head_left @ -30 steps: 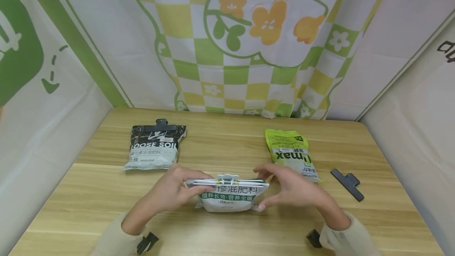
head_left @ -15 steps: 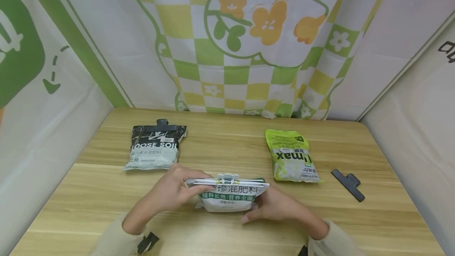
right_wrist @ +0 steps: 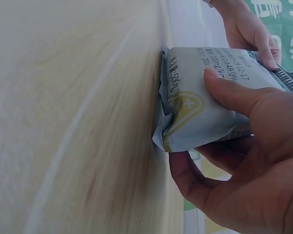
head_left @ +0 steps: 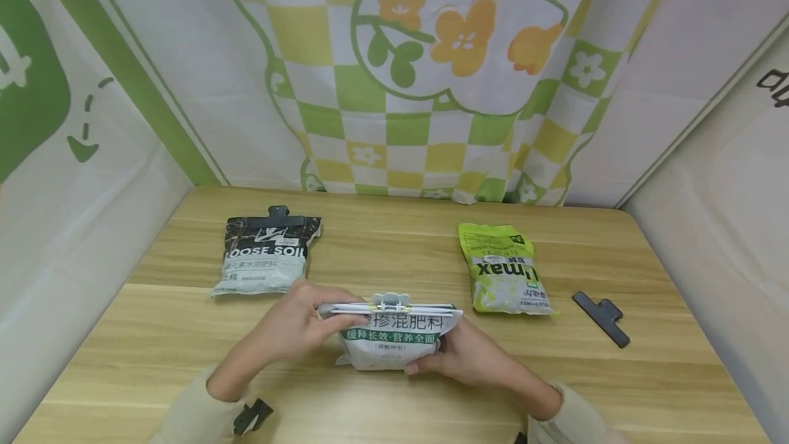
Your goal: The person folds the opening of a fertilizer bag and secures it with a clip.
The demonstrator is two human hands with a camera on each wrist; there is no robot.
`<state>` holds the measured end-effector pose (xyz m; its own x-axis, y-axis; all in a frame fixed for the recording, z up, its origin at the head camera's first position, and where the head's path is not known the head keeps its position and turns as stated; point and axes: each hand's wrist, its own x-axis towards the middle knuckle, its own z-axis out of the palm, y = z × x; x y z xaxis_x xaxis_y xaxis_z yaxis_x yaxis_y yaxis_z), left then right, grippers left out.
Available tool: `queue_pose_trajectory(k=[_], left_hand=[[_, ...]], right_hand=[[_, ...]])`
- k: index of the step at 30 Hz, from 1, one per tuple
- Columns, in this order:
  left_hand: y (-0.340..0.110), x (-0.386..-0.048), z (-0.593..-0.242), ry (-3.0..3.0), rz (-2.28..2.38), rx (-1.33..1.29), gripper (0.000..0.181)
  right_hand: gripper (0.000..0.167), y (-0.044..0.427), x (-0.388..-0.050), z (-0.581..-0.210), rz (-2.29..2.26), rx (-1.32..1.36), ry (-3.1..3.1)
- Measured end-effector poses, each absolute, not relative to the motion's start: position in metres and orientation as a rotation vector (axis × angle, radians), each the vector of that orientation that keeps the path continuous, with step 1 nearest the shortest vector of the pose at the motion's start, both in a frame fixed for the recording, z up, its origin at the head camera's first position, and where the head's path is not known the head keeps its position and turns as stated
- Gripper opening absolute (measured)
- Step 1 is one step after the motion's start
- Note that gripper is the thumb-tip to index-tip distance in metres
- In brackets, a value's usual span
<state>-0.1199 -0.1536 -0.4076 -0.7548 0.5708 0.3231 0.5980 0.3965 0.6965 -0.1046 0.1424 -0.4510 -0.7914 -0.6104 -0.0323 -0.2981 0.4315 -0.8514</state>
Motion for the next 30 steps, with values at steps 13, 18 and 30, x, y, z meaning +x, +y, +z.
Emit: queue_pose_trajectory(k=[13, 18, 30], left_hand=[[-0.151, -0.137, -0.395, -2.659, -1.567, -0.769, 0.02], [-0.149, -0.145, -0.392, -2.633, -1.624, -0.647, 0.028], [-0.143, -0.177, -0.395, -2.563, -1.853, -0.195, 0.044]], right_hand=[[0.044, 0.148, -0.11, -0.439, -1.364, -0.625, 2.315], [0.036, 0.15, -0.114, -0.431, -1.363, -0.496, 2.257], [0.035, 0.144, -0.134, -0.427, -1.493, -0.353, 2.187]])
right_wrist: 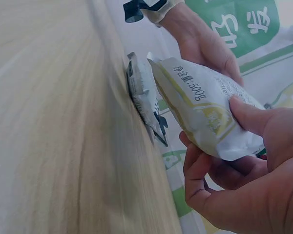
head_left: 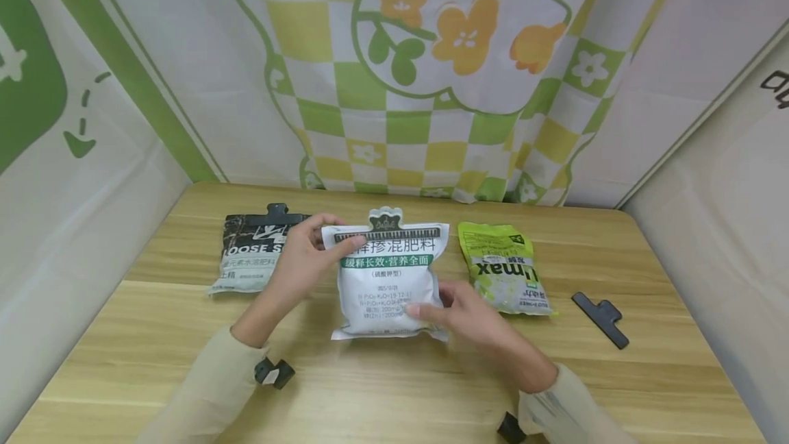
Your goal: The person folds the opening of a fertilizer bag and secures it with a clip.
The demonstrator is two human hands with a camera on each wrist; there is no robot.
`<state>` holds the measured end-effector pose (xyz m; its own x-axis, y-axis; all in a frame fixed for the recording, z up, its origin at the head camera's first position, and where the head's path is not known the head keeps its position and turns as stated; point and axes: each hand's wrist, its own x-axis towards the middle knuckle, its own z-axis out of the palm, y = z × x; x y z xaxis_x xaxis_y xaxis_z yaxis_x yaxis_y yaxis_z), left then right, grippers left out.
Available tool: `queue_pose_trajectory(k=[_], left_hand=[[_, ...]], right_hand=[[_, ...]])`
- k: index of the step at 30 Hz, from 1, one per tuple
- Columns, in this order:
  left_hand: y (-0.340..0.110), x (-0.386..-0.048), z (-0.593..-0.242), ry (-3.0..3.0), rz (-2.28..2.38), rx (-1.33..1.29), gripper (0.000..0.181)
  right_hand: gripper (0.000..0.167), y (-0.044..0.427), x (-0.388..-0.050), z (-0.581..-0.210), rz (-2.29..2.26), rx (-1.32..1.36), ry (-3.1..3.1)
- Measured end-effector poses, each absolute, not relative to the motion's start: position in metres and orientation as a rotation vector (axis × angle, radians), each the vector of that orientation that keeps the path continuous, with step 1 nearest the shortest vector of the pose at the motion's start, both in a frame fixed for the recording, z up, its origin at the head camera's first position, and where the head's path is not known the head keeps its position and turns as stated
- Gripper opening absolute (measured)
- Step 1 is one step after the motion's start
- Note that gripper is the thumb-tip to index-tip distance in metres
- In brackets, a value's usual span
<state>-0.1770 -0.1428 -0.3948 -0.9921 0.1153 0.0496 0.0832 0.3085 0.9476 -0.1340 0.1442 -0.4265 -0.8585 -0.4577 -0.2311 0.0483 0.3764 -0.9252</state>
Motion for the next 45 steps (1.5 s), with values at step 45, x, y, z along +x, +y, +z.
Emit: queue_pose_trajectory(k=[45], left_hand=[[-0.129, -0.294, -0.454, 2.403, 1.456, -0.184, 0.047]], right_hand=[[0.037, 0.112, -0.196, -0.453, -1.467, 0.16, 2.313]])
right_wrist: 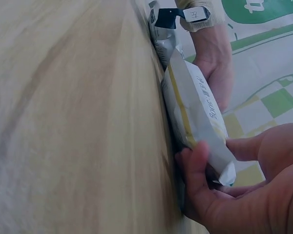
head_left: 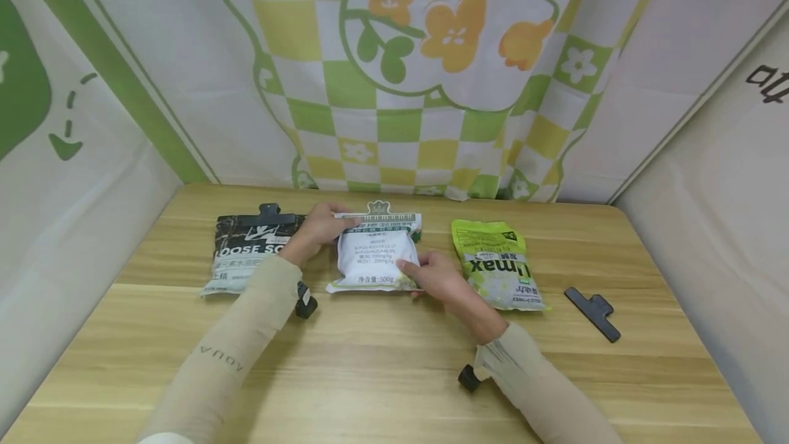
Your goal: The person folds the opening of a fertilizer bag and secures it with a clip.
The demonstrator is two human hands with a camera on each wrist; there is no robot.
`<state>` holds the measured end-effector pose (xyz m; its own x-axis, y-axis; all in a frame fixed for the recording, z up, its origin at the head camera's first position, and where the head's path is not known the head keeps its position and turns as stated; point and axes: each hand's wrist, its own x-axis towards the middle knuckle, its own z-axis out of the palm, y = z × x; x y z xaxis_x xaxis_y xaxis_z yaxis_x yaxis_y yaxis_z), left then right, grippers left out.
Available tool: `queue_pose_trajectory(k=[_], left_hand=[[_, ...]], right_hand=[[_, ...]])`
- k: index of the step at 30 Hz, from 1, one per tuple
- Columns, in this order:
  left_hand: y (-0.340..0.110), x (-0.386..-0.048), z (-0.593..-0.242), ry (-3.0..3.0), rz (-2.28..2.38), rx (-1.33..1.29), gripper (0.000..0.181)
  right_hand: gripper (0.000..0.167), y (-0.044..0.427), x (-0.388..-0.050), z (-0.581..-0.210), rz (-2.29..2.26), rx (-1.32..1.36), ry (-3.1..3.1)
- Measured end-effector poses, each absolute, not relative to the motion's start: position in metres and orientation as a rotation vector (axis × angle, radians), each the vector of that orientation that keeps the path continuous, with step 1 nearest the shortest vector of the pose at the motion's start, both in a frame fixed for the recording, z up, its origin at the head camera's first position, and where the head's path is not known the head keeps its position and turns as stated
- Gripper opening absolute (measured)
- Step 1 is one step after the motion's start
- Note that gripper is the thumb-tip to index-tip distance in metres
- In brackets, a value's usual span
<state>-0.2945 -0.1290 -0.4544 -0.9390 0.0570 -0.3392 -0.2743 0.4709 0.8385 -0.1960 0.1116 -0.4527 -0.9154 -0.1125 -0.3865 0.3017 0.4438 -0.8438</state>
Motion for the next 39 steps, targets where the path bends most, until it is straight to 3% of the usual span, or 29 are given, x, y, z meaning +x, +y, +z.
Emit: queue_pose_trajectory(k=[7, 39], left_hand=[[-0.1282, -0.2972, -0.4569, 2.462, 1.412, -0.176, 0.048], [-0.1252, -0.2915, -0.4603, 2.71, 1.251, -0.099, 0.045]], right_hand=[[0.035, 0.1141, -0.1952, -0.4521, -1.433, 0.046, 2.347], [0.039, 0.1161, -0.196, -0.4551, -1.363, 0.035, 2.369]])
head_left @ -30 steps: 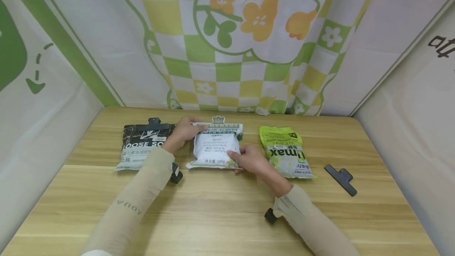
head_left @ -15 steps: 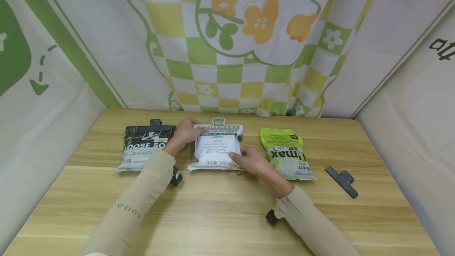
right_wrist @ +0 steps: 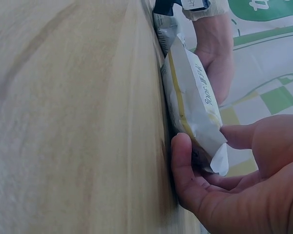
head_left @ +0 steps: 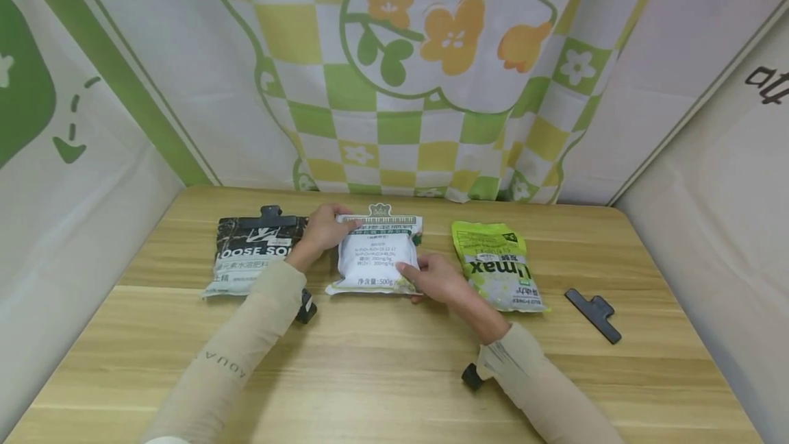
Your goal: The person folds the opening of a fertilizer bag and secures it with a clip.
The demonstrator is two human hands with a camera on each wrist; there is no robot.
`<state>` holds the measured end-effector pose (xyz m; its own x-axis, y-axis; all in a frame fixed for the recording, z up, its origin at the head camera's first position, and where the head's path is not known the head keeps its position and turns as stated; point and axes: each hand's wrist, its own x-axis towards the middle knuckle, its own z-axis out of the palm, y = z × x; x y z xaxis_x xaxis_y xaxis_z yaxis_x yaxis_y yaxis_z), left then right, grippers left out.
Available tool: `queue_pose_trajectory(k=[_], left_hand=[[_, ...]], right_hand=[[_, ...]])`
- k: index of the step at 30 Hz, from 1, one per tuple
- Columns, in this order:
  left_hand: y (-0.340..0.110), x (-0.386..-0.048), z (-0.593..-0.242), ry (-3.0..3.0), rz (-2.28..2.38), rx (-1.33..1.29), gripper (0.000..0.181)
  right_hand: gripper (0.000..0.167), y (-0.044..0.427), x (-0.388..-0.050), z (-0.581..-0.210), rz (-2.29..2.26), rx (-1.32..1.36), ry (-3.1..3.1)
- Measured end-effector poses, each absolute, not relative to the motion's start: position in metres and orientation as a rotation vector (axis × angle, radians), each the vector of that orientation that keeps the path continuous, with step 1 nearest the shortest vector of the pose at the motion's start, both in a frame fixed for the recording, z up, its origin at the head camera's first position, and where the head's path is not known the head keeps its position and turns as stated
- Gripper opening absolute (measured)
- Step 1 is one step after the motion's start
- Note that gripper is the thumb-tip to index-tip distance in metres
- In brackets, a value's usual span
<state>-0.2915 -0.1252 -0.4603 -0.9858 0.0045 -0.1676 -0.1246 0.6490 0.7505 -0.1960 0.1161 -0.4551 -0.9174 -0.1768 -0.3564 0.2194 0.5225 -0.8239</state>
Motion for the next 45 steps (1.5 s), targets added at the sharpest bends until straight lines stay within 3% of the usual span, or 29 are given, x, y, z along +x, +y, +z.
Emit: queue_pose_trajectory(k=[9, 17, 25, 45], left_hand=[[-0.115, -0.284, -0.456, 2.818, 1.31, -0.058, 0.039], [-0.093, -0.276, -0.436, 2.908, 1.463, 0.09, 0.032], [-0.065, -0.259, -0.419, 2.638, 1.652, 0.321, 0.045], [0.004, -0.246, -0.427, 2.075, 1.686, 0.239, 0.063]], right_hand=[[0.046, 0.127, -0.19, -0.45, -1.318, 0.036, 2.44], [0.056, 0.153, -0.172, -0.422, -1.133, -0.043, 2.661], [0.051, 0.191, -0.156, -0.404, -1.202, -0.093, 2.684], [0.061, 0.279, -0.145, -0.408, -0.985, 0.067, 2.826]])
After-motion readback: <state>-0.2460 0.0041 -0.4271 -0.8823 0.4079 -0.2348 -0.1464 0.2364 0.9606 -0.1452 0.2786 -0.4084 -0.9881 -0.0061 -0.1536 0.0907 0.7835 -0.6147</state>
